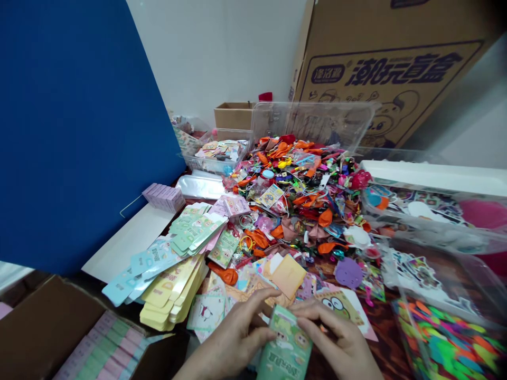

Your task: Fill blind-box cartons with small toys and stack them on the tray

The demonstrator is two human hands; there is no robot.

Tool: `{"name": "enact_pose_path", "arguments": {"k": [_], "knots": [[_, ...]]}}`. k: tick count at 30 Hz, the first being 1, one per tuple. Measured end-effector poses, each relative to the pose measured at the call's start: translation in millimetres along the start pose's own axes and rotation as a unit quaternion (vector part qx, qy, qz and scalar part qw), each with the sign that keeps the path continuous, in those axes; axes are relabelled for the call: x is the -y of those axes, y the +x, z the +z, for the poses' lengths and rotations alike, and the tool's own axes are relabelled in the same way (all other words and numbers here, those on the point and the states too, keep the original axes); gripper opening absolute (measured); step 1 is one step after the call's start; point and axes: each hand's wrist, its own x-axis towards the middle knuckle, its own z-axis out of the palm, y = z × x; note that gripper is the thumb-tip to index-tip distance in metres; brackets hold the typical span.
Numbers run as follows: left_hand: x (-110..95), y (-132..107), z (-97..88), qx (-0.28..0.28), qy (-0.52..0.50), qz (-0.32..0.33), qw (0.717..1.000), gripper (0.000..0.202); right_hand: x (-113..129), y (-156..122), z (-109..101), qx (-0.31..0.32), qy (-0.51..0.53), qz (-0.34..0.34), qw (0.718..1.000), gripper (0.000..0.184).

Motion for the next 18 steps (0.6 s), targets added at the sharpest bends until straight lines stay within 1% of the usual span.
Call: {"name": "enact_pose_path", "arguments": {"k": [3, 6, 8, 11, 13, 15, 16, 18], "knots": [[1, -1, 0.5, -0.006, -0.024, -0.012, 1.0, 0.056, -3, -9, 8, -0.059, -0.026, -0.053, 0.997, 0.016], [-5, -1, 0.0, 0.007, 0.005, -0.021, 1.0, 0.047, -4, -14, 15, -0.09, -0.021, -0.076, 0.993, 0.016], [-9, -1, -0.6, 0.012, 0.029, -0.016, 0.999, 0.038, -5, -13, 16, -0.078, -0.024, -0.09, 0.993, 0.017], [-9, 0, -1.5, 0.011, 0.038, -0.011, 0.999, 0.035, -7, -11, 13, -0.048, -0.019, -0.088, 0.995, 0.018], [-4, 1, -1.6, -0.001, 0.021, -0.017, 1.0, 0.034, -7, -10, 11, -0.042, 0.018, -0.049, 0.998, 0.015], [1, 2, -1.0, -0.02, -0.033, -0.023, 0.999, 0.036, -6, -7, 11, -0.054, 0.097, 0.033, 0.993, 0.012], [3, 2, -0.2, -0.03, -0.063, -0.024, 0.997, 0.04, -4, -5, 12, -0.066, 0.153, 0.082, 0.983, 0.013], [3, 2, 2.9, -0.038, -0.091, -0.017, 0.995, 0.048, 1, 0, 16, -0.098, 0.274, 0.169, 0.942, 0.02]]}}
